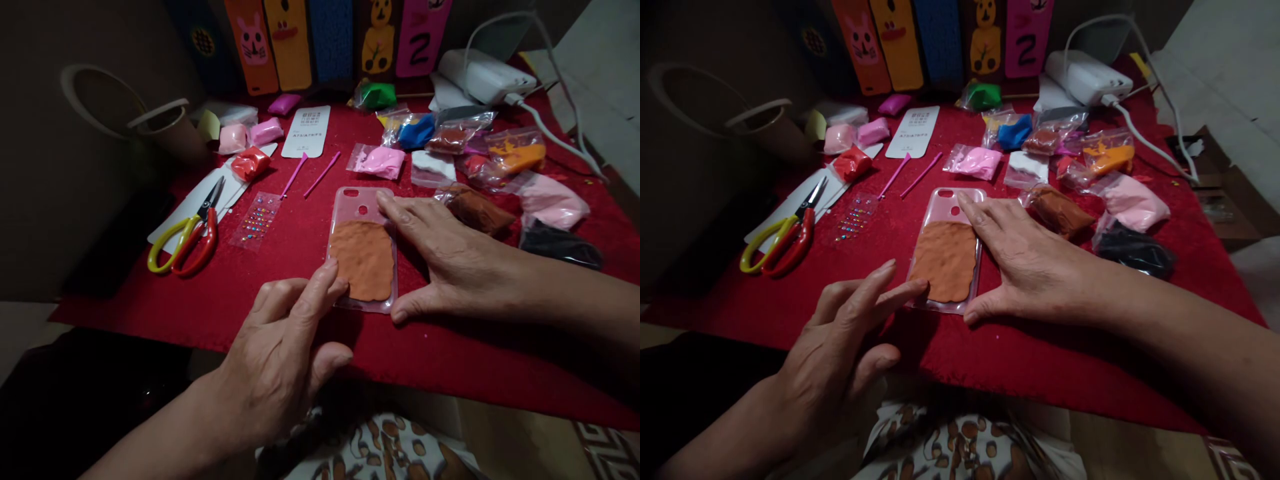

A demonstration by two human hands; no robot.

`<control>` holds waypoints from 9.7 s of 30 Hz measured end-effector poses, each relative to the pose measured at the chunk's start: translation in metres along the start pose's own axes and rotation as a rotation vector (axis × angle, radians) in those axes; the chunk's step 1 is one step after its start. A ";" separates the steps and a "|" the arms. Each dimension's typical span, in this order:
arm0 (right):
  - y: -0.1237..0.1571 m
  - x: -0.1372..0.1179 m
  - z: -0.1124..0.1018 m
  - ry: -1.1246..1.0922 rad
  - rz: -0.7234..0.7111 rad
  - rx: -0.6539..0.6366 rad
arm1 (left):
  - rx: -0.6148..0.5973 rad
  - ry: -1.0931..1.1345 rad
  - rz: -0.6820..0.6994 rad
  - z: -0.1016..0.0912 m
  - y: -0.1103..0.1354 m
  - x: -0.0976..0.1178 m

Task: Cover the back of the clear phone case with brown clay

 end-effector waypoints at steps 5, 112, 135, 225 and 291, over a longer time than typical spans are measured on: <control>0.000 0.000 0.001 0.005 0.024 -0.004 | 0.001 -0.024 0.026 0.003 -0.006 0.003; 0.000 -0.003 -0.001 -0.035 0.013 0.036 | 0.103 0.340 -0.792 -0.018 -0.017 -0.040; -0.005 0.012 -0.005 -1.015 0.618 0.313 | 0.070 1.121 -1.371 0.019 -0.062 -0.074; -0.032 0.008 0.015 -1.383 0.987 0.334 | -0.106 1.163 -0.666 0.044 -0.112 -0.073; -0.033 0.006 0.016 -1.390 0.934 0.228 | -0.091 1.119 -0.712 0.042 -0.113 -0.075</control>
Point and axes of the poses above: each hand's wrist, its own y-axis away from the middle knuckle, its own z-axis out of the palm, x = y × z, the point moved 5 cm from there along -y, towards the middle knuckle, and after that the axes turned 14 degrees about x, right-handed, at the moved point
